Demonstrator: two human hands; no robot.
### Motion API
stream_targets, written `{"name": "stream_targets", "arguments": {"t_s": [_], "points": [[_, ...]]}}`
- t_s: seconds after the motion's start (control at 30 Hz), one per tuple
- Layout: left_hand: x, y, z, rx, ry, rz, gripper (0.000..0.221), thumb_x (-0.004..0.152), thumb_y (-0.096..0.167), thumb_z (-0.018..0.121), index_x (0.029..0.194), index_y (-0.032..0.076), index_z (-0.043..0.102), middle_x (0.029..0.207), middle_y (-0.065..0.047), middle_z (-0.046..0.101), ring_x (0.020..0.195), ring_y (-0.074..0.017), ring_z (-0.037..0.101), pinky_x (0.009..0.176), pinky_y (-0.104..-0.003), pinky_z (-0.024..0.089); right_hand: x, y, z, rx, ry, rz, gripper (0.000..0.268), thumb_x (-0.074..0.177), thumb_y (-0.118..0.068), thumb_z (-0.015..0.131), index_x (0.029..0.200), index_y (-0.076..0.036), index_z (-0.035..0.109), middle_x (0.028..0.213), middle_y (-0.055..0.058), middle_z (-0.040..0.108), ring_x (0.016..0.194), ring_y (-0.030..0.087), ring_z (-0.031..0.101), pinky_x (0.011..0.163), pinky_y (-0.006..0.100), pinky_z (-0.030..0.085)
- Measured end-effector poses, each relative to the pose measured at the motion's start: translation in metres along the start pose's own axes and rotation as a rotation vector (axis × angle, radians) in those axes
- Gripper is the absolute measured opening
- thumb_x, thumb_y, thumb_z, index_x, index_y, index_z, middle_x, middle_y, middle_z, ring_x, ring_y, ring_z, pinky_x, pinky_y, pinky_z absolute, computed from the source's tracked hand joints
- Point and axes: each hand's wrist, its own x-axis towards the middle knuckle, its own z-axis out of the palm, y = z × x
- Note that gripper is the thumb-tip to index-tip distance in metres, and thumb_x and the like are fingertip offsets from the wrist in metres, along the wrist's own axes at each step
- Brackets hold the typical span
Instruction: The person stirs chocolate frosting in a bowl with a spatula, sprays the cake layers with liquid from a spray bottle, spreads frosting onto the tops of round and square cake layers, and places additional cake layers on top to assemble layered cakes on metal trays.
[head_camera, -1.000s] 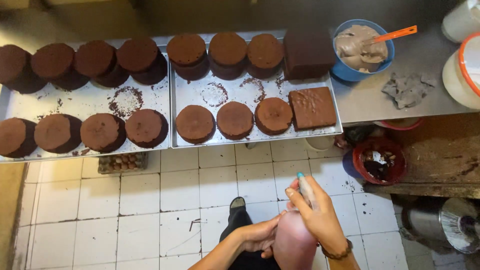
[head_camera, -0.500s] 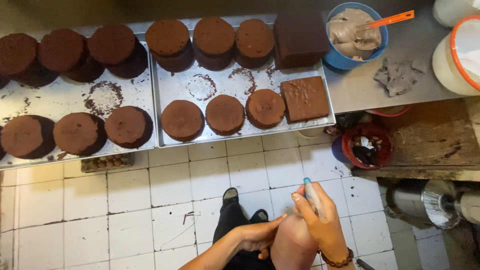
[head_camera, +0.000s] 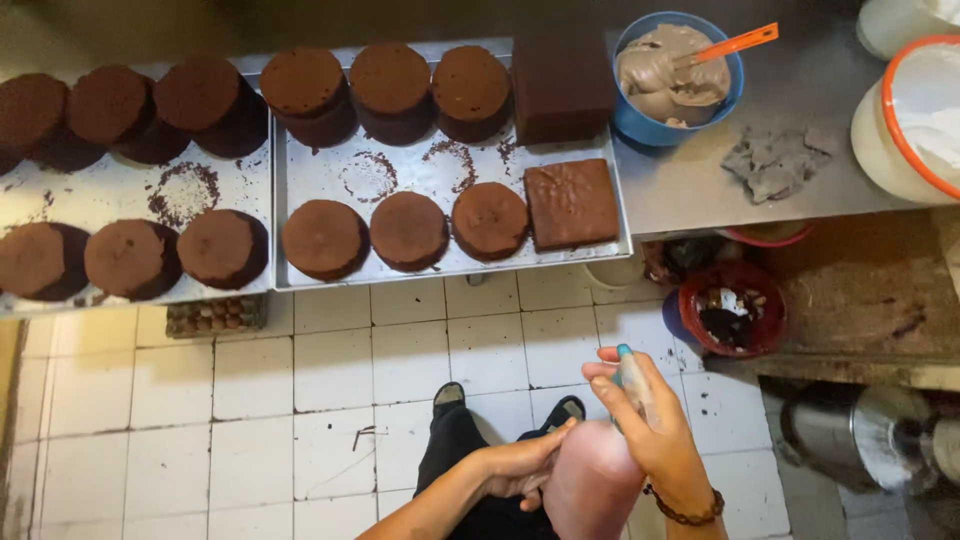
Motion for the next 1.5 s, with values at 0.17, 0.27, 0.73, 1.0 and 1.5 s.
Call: {"name": "stream_targets", "arguments": {"t_s": [0.17,0.27,0.73,1.0,1.5], "points": [[0.046,0.005,0.027,-0.005,0.089,-0.029,0.091,0.101,0.083,0.017,0.149,0.014,0.05,0.11,-0.005,0.071,0.061,-0.0085,0.062,0.041,-0.021,0.042,0.025,0.055,-0.061,0.084,-0.124,-0.038,0.017,0.096,-0.008,0.072,0.103,0.006,0.064,0.078,0.011,0.062,0.071,0.017,0.059,0.065,0.032,0.05],[0.072,0.006,0.042,-0.058,0.12,0.028,0.089,0.105,0.083,0.02,0.147,0.012,0.052,0.103,-0.006,0.071,0.05,-0.0102,0.057,0.04,-0.021,0.044,0.028,0.034,-0.085,0.005,-0.195,-0.065,0.02,0.089,-0.013,0.071,0.104,-0.001,0.065,0.078,0.006,0.068,0.072,0.012,0.067,0.066,0.029,0.057],[0.13,0.017,0.061,-0.102,0.262,0.072,0.094,0.109,0.082,0.019,0.14,0.001,0.055,0.089,-0.007,0.069,0.05,-0.0107,0.058,0.043,-0.021,0.047,0.057,0.039,-0.152,-0.017,-0.213,-0.143,0.017,0.093,-0.014,0.072,0.099,0.0,0.067,0.078,0.007,0.066,0.072,0.014,0.063,0.065,0.03,0.054],[0.132,0.029,0.051,-0.086,0.254,0.084,0.089,0.105,0.083,0.02,0.138,0.008,0.055,0.088,-0.007,0.069,0.047,-0.0114,0.057,0.041,-0.021,0.046,0.06,0.015,-0.147,0.02,-0.263,-0.239,0.02,0.088,-0.012,0.069,0.106,-0.005,0.063,0.09,0.0,0.07,0.084,0.007,0.067,0.074,0.024,0.056],[0.122,0.032,0.007,-0.178,-0.126,0.079,0.094,0.109,0.087,0.021,0.148,0.007,0.052,0.122,-0.009,0.066,0.087,-0.0153,0.064,0.06,-0.025,0.052,0.062,-0.014,-0.1,-0.221,-0.284,-0.022,0.02,0.086,-0.013,0.073,0.102,-0.004,0.067,0.076,0.009,0.068,0.073,0.014,0.062,0.066,0.03,0.051]]}}
